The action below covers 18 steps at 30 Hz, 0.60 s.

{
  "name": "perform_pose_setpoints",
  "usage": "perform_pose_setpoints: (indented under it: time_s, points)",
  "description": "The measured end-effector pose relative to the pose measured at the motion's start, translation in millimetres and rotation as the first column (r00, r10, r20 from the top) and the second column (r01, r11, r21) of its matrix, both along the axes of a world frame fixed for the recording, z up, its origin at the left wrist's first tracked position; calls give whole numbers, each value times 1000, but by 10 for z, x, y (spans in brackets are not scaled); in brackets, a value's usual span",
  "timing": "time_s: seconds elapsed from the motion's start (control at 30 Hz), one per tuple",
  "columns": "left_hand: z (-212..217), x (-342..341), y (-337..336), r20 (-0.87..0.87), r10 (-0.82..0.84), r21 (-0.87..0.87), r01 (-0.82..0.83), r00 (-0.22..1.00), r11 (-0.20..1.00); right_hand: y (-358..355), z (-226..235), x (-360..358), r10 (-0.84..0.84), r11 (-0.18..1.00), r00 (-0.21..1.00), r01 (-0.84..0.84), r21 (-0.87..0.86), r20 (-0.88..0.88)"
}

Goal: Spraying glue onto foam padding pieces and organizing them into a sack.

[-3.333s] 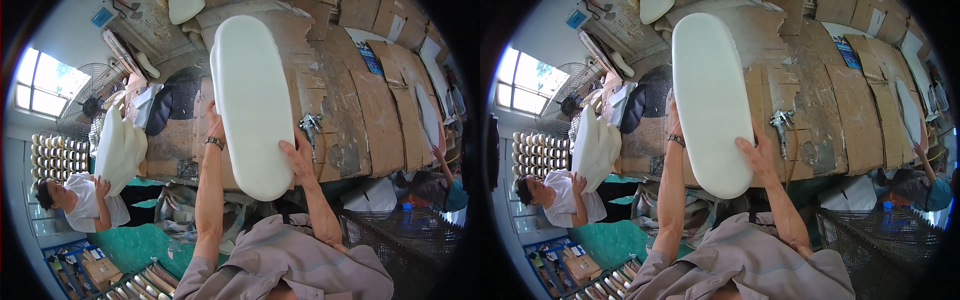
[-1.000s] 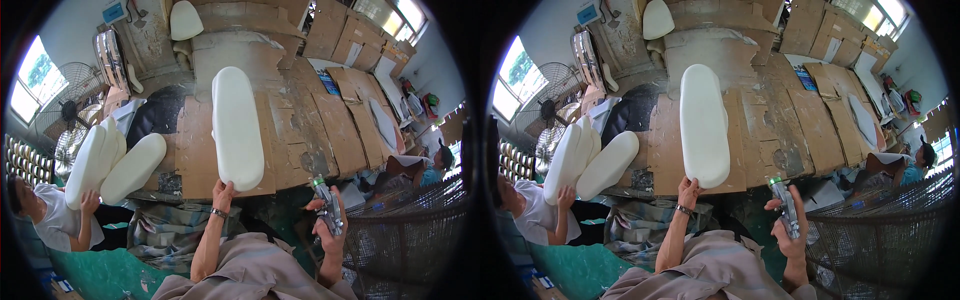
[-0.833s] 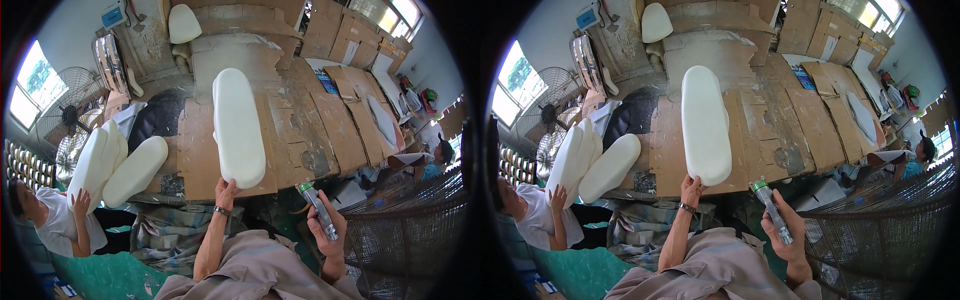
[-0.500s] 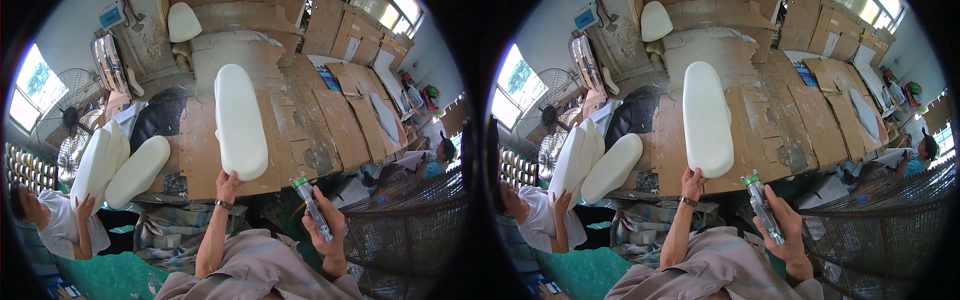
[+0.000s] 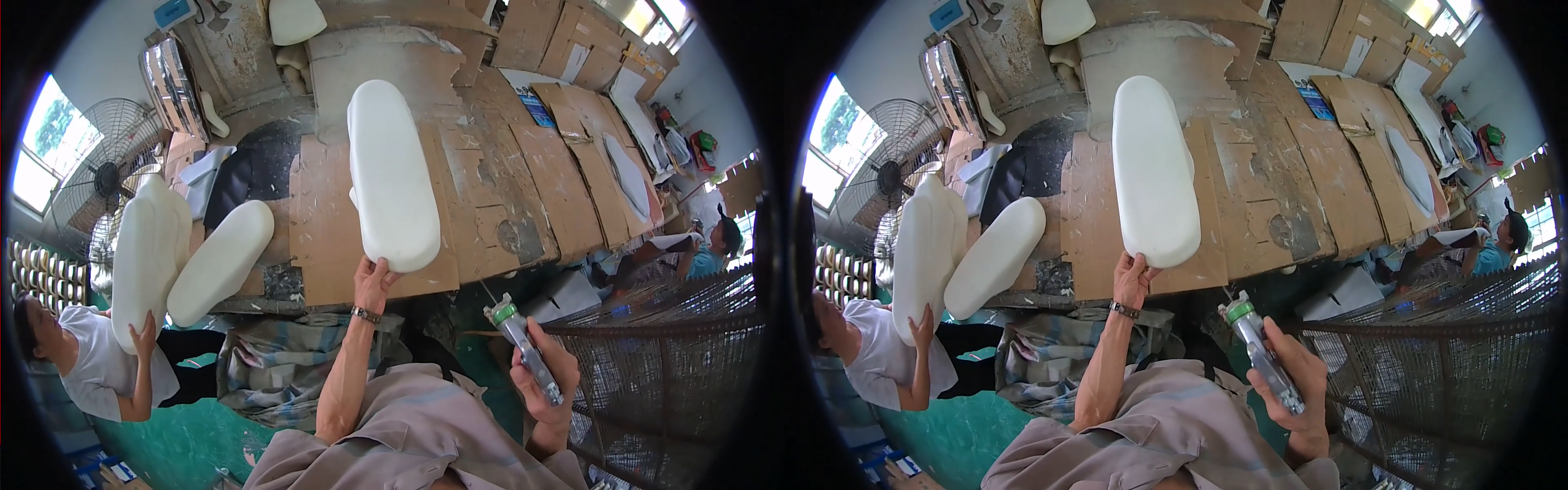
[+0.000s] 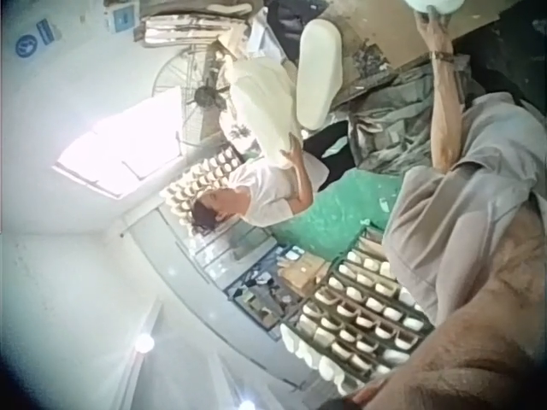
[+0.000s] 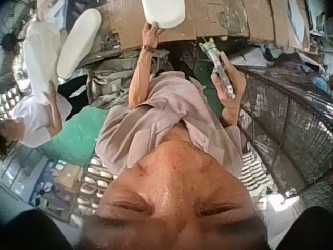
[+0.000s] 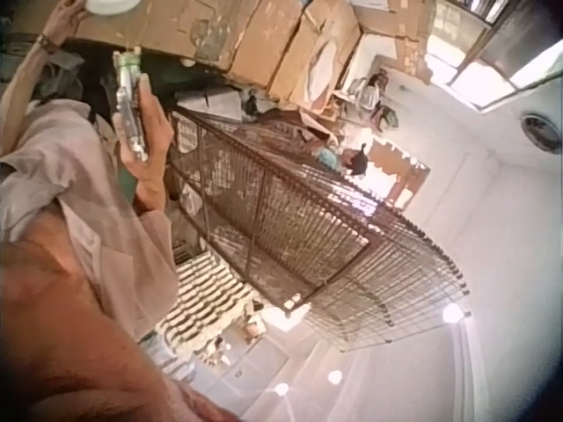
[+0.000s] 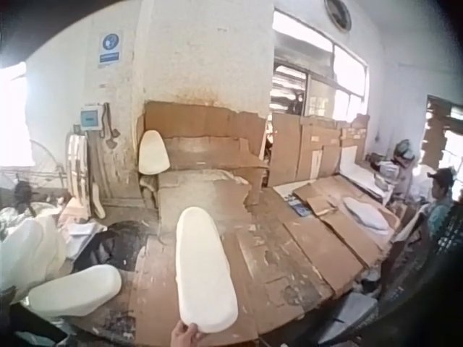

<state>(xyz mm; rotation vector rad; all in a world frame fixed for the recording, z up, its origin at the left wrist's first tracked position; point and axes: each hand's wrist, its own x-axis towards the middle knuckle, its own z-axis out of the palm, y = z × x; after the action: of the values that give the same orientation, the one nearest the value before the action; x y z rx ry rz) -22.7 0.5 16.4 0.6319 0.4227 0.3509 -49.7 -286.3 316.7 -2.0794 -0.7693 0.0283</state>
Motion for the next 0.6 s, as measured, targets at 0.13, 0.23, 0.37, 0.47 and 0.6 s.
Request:
perform_pose_setpoints:
  time_s: [0.13,0.23,0.37,0.47,0.6]
  points:
    - [-52,-4,-14,15,-3,-30,4,1000,1000,-66,-48,-283,-154,988,987,153,20,45]
    - [-110,-6,-22,94,10,-74,-3,995,997,-183,-43,-504,-31,998,999,32,49,-29]
    - [-185,4,-33,113,11,-67,-4,994,998,-343,-85,-718,-110,994,993,110,9,-42]
    - [-230,15,-46,66,13,-66,-9,998,998,-465,-111,-809,-103,994,995,102,40,7]
    - [-288,33,-84,100,54,-48,-50,994,998,-702,-110,-768,-8,1000,998,9,20,-58]
